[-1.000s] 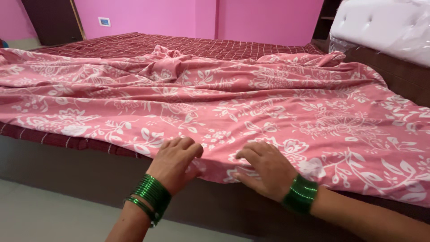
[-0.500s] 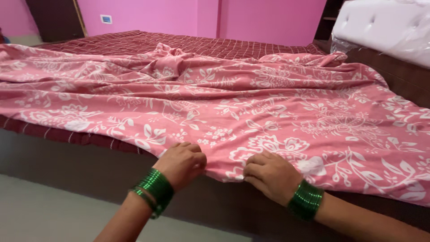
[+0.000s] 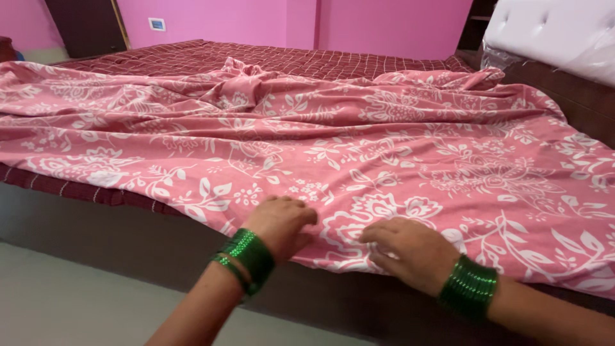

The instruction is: The person spreads a bedsheet across a mattress, smooths the fabric by hand, and tucks and aligns the edges along the side of the bed.

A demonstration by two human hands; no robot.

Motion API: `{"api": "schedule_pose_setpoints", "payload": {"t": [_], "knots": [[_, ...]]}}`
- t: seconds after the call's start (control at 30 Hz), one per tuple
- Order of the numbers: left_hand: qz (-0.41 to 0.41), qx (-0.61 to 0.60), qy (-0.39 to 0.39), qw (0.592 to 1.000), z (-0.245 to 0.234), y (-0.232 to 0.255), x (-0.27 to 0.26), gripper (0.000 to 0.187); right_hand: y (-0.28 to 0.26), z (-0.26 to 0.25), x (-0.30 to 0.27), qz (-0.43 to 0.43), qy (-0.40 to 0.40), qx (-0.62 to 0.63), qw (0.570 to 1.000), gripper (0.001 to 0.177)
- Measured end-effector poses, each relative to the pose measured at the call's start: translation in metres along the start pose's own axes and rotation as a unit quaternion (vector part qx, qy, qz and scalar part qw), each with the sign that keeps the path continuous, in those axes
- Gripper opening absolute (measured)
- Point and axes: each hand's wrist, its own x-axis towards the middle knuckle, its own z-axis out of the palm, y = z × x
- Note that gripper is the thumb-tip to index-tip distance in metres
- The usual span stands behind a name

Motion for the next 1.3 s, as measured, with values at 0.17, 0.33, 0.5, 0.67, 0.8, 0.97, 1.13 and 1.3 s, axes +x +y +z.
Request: {"api": "schedule_pose_setpoints", "payload": {"t": [0.17,0.33,0.5,0.67,0.8,0.97,1.13,1.3], "knots": [[0.095,0.057,0.023,0.994,0.021,0.04,0.036,0.04,0.017,-0.009,-0.006,-0.01,-0.022,-0.081,0.996,0.068],[0.106,0.116,0.069,0.985,0.033,0.031,0.059,0.018,0.035,-0.012,-0.007,0.069,-0.004,-0.083,0.994,0.082],[0.084,0.165,0.18,0.966,0.03,0.027,0.075,0.019,0.054,-0.026,-0.005,0.101,0.034,-0.076,0.991,0.086],[0.071,0.156,0.198,0.965,0.026,0.034,0.07,0.016,0.071,-0.021,-0.007,0.164,0.036,-0.175,0.97,0.082],[0.08,0.048,0.155,0.983,0.024,0.046,0.06,0.068,0.084,0.0,-0.011,0.047,0.092,-0.219,0.97,0.07],[0.068,0.1,0.095,0.988,0.04,0.046,0.065,0.078,0.089,0.015,-0.022,-0.015,0.103,-0.219,0.97,0.061],[0.059,0.147,0.106,0.982,0.079,0.027,0.059,0.061,0.101,0.017,-0.04,0.055,-0.008,-0.226,0.973,0.085],[0.082,0.108,0.124,0.983,0.096,0.024,0.053,0.052,0.128,0.004,-0.085,0.084,-0.015,-0.22,0.972,0.095]]}}
